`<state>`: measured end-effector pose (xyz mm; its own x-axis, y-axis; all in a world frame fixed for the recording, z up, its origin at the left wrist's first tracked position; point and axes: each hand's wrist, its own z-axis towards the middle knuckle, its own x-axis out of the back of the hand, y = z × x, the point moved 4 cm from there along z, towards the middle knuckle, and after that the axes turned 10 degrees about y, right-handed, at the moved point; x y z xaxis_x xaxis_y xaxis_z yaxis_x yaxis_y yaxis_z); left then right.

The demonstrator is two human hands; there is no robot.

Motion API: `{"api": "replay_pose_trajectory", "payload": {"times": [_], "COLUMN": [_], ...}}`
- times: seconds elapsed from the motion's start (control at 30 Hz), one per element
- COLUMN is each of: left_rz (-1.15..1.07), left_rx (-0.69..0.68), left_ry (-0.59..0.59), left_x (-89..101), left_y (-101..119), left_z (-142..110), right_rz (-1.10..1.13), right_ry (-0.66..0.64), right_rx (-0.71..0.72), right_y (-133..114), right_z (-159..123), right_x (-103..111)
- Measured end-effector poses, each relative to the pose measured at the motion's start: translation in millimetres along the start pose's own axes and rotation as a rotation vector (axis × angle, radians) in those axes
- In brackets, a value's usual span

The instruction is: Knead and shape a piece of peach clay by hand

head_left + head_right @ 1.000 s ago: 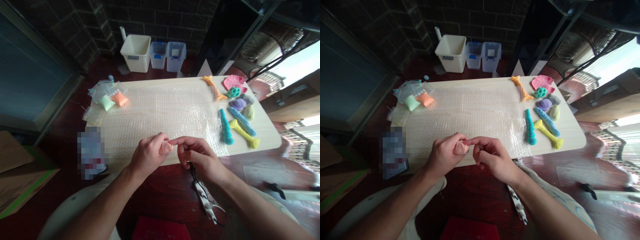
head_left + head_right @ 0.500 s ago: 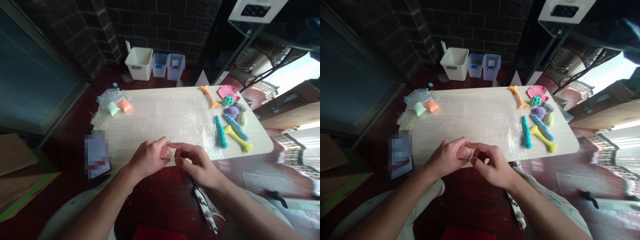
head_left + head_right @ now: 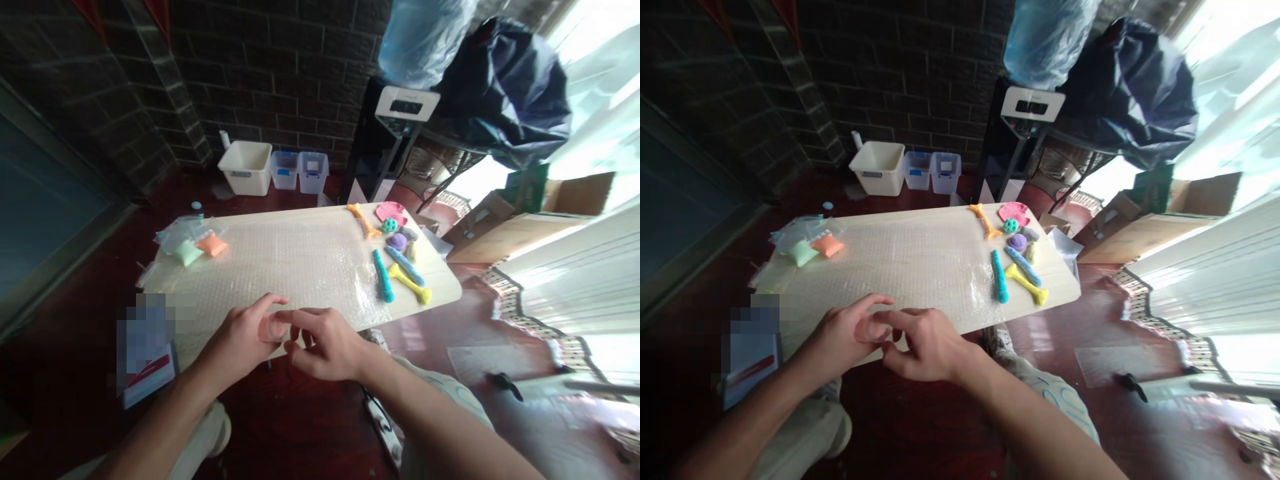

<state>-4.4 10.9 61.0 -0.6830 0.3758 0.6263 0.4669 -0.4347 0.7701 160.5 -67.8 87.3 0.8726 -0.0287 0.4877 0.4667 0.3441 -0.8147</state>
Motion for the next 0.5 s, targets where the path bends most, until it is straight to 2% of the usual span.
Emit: {"api": "replay_pose_trajectory", "payload": {"times": [0.07,0.17,0.23,0.3,0.37,0.5], "left_rz": [0.025,0.074,0.114,0.145,0.149,0.149], "left_rx": [0.002,-0.021,-0.041,-0.049,-0.049,-0.098], "left_ry": [-0.02,-0.045,-0.013,0.042,0.077,0.04], "left_x": [5.2,10.7,13.0,13.9,13.1,9.2], "left_y": [-4,-7,-7,-7,-6,-2], "left_z": [0,-2,-4,-6,-7,-11], "right_rz": [0.024,0.244,0.4,0.439,0.275,-0.247], "right_ry": [-0.022,-0.079,-0.107,-0.124,-0.113,-0.119], "right_rx": [-0.009,-0.132,-0.253,-0.331,-0.301,-0.098], "right_y": [-1,0,0,-3,-9,-23], "right_z": [0,1,1,0,-1,-9], "right_x": [-3,-10,-16,-19,-18,-9]}}
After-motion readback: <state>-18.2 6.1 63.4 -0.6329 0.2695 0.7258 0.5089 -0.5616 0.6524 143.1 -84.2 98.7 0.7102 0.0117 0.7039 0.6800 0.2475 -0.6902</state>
